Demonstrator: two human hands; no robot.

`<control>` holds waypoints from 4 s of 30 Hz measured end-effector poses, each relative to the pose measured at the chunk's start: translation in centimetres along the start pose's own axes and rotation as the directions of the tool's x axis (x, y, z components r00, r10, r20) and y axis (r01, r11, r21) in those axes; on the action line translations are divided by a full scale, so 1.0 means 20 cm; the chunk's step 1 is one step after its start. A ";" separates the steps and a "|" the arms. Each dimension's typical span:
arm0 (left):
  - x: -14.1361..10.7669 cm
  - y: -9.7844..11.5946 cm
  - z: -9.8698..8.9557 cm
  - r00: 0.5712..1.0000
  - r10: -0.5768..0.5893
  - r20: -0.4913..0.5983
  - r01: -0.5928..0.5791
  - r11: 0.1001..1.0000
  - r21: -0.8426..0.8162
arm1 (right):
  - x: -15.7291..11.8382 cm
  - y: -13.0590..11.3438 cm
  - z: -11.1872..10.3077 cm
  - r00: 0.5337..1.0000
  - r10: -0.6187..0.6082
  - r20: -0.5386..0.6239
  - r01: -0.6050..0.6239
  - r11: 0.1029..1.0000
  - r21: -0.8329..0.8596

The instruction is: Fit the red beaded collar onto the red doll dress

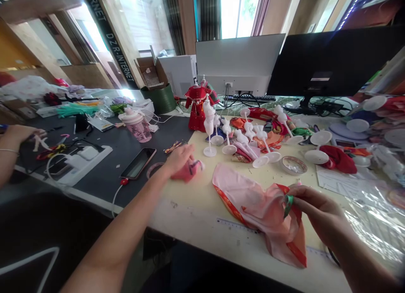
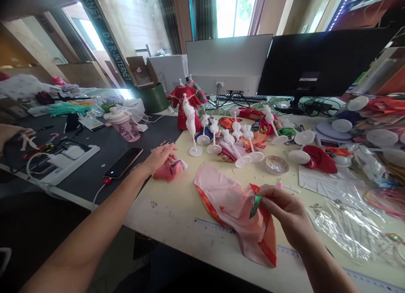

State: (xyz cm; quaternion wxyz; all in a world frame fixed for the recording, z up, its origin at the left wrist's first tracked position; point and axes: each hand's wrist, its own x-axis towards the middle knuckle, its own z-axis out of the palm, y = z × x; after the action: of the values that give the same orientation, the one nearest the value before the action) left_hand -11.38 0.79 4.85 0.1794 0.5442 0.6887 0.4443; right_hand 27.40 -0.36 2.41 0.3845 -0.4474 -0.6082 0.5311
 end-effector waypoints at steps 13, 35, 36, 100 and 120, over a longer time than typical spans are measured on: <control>-0.51 0.38 0.34 0.824 0.225 0.520 -0.161 0.973 -0.166 | 0.04 -0.08 0.33 0.963 -0.197 0.182 0.238 0.941 -0.241; 0.29 -0.31 -0.19 0.991 -0.131 -0.034 0.135 0.961 0.242 | 0.10 0.06 0.39 0.992 -0.070 0.101 0.098 0.948 -0.303; 0.32 -0.32 -0.20 0.989 -0.145 -0.023 0.146 0.947 0.287 | 0.10 0.06 0.39 0.993 -0.070 0.099 0.097 0.946 -0.308; -0.22 0.68 0.15 0.908 0.400 -0.126 -0.406 0.759 -0.509 | 0.12 -0.42 0.18 0.503 -0.856 -0.120 0.525 0.413 -0.744; 0.20 0.37 0.30 0.929 0.351 0.120 -0.371 0.888 0.271 | 0.25 -0.15 0.27 0.939 -0.343 -0.010 0.294 0.817 -0.496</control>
State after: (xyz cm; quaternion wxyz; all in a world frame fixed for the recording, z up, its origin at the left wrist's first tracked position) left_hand -3.87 7.02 8.55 0.0357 0.6978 0.6262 0.3459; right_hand 20.29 2.66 4.61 0.3722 -0.4473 -0.7686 0.2660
